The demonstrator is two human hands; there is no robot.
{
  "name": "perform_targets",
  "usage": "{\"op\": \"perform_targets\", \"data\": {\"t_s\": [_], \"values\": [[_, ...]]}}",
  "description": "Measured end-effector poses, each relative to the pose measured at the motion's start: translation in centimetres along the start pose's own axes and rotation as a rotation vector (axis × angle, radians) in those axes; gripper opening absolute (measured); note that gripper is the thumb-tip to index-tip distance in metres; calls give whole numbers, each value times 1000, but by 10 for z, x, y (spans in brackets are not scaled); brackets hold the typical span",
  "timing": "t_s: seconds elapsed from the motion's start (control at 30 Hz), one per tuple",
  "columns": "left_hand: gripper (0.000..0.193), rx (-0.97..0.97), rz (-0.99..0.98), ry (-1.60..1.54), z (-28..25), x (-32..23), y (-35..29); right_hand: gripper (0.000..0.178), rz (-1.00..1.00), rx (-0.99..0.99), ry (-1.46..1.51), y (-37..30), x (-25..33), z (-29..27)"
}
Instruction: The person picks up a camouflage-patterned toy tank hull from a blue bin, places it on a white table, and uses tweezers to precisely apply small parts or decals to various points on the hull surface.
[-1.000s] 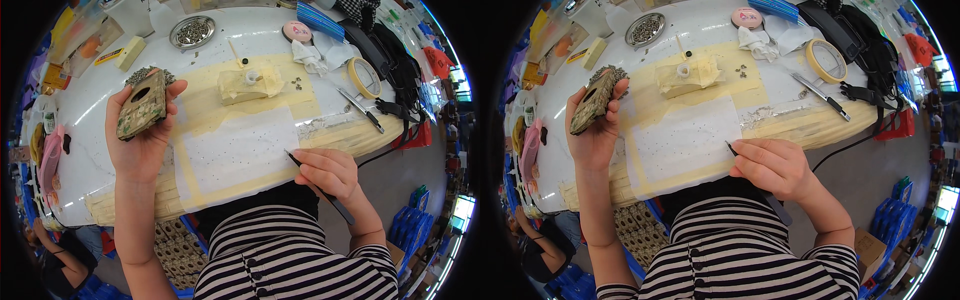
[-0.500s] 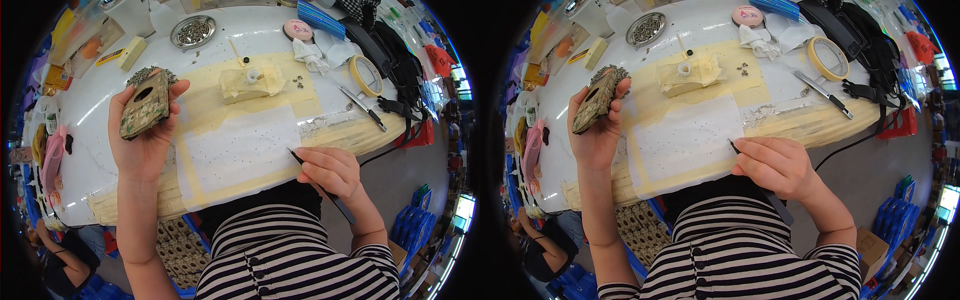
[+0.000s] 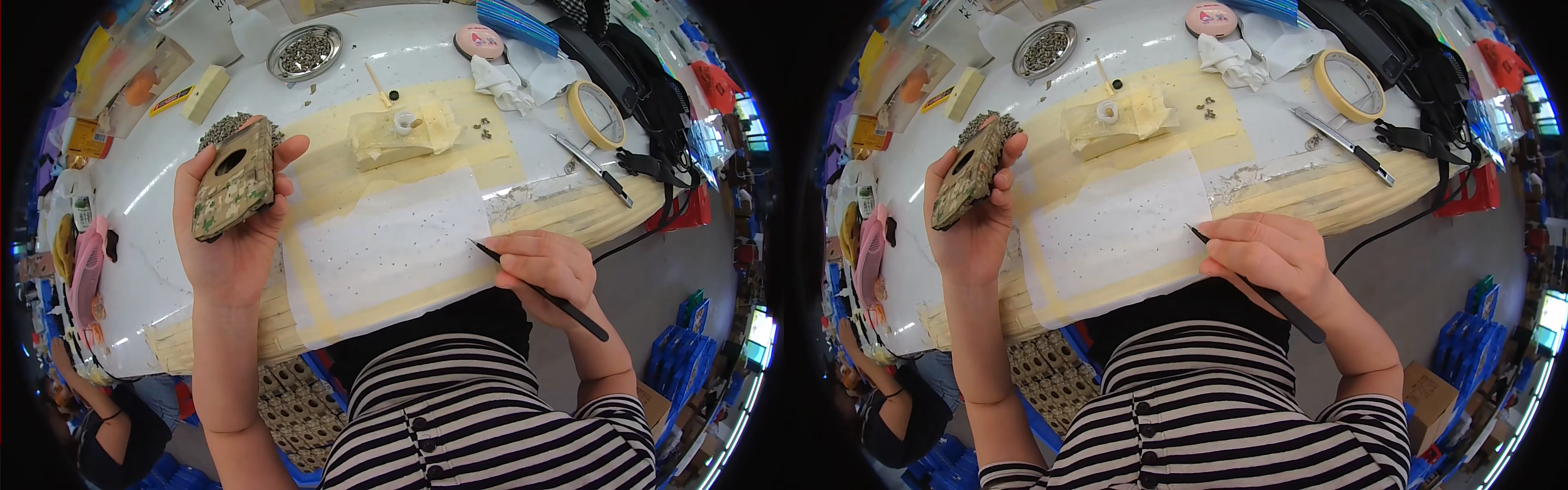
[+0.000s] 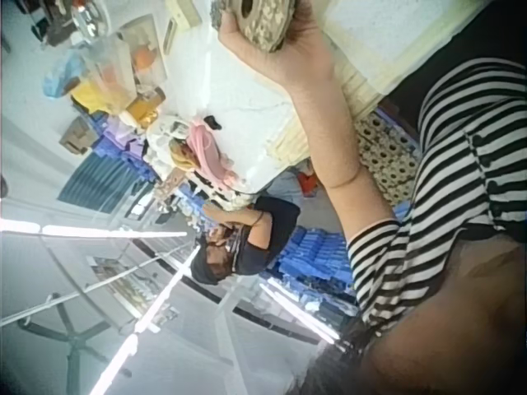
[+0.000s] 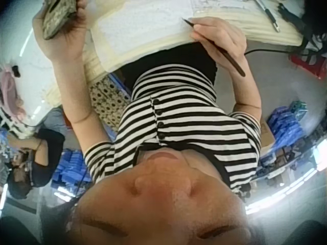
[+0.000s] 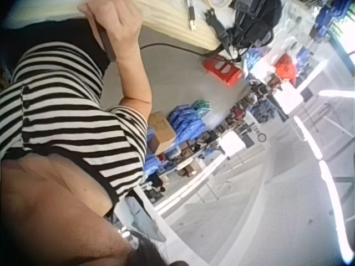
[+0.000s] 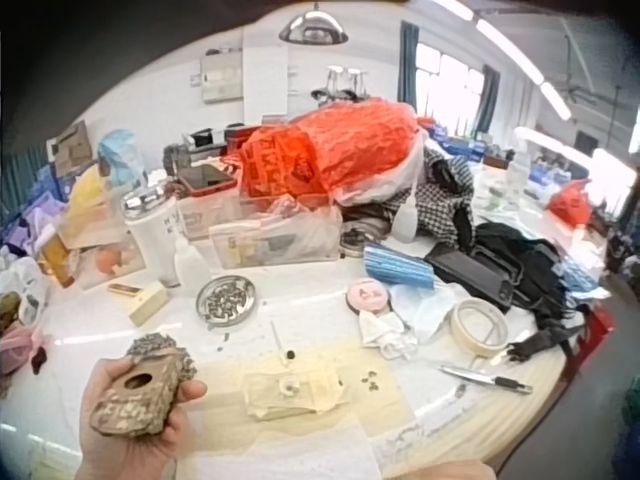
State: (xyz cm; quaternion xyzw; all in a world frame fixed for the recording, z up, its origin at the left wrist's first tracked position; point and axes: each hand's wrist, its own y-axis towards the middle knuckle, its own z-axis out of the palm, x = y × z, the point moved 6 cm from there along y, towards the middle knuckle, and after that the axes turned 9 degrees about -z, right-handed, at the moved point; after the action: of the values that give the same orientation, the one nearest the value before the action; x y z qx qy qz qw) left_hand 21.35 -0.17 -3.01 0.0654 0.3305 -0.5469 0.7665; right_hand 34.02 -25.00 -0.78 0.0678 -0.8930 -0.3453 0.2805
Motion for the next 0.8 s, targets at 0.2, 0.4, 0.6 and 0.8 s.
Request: {"op": "perform_targets", "data": {"t_s": [0.2,0.4,0.6,0.8], "values": [[45,19,-22,-10,5,3,0,10,394,-21,252,3,-23,-1],[47,11,-22,11,6,3,-2,11,483,-60,318,2,-25,-3],[47,8,-21,18,6,3,-3,13,399,-84,283,-2,-24,-4],[49,21,-13,38,5,1,-4,25,-219,36,-216,1,15,8]]}}
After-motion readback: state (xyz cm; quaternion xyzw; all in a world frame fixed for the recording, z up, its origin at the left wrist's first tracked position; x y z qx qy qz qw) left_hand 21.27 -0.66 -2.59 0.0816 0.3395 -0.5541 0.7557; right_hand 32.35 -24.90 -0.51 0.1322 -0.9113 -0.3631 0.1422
